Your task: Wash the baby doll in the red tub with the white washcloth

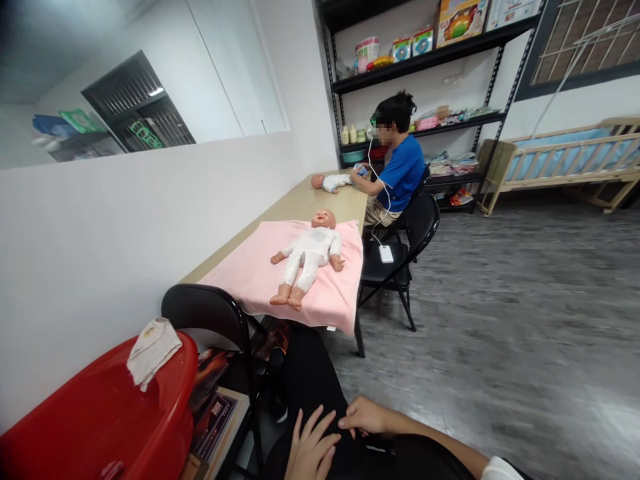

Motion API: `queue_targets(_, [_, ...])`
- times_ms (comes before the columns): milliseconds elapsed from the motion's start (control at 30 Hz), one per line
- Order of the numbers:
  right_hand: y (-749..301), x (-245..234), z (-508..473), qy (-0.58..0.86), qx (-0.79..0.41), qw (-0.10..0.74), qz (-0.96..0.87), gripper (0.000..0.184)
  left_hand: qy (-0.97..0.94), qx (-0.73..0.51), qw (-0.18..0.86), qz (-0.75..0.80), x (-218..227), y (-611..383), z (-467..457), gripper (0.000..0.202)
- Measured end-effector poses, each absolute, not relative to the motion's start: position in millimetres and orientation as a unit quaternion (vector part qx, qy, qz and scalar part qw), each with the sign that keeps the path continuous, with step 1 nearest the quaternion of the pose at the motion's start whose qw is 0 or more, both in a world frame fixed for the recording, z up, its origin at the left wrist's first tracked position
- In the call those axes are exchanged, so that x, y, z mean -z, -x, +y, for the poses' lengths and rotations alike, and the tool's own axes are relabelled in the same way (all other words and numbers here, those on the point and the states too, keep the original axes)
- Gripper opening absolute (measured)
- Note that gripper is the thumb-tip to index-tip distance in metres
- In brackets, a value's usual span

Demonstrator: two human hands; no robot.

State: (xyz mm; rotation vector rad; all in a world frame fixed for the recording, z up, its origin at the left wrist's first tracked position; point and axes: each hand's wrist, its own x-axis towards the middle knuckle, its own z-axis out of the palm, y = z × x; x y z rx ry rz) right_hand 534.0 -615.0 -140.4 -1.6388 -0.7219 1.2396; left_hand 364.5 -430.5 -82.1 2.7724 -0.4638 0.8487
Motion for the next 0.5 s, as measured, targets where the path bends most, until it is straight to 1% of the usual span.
queue_targets(233, [-533.4, 132.0, -617.2, 0.670, -0.507, 0.462, -0.285, 0.056, -0.953, -0.234, 0.111, -0.154, 84.9, -360.9, -427.9, 0.042])
queue_targets(500, [-533.8, 141.3, -615.7, 0.670, -0.508, 0.461, -0.283, 0.056, -0.954, -0.226, 0.116, -0.157, 83.1, -360.5, -427.3, 0.041])
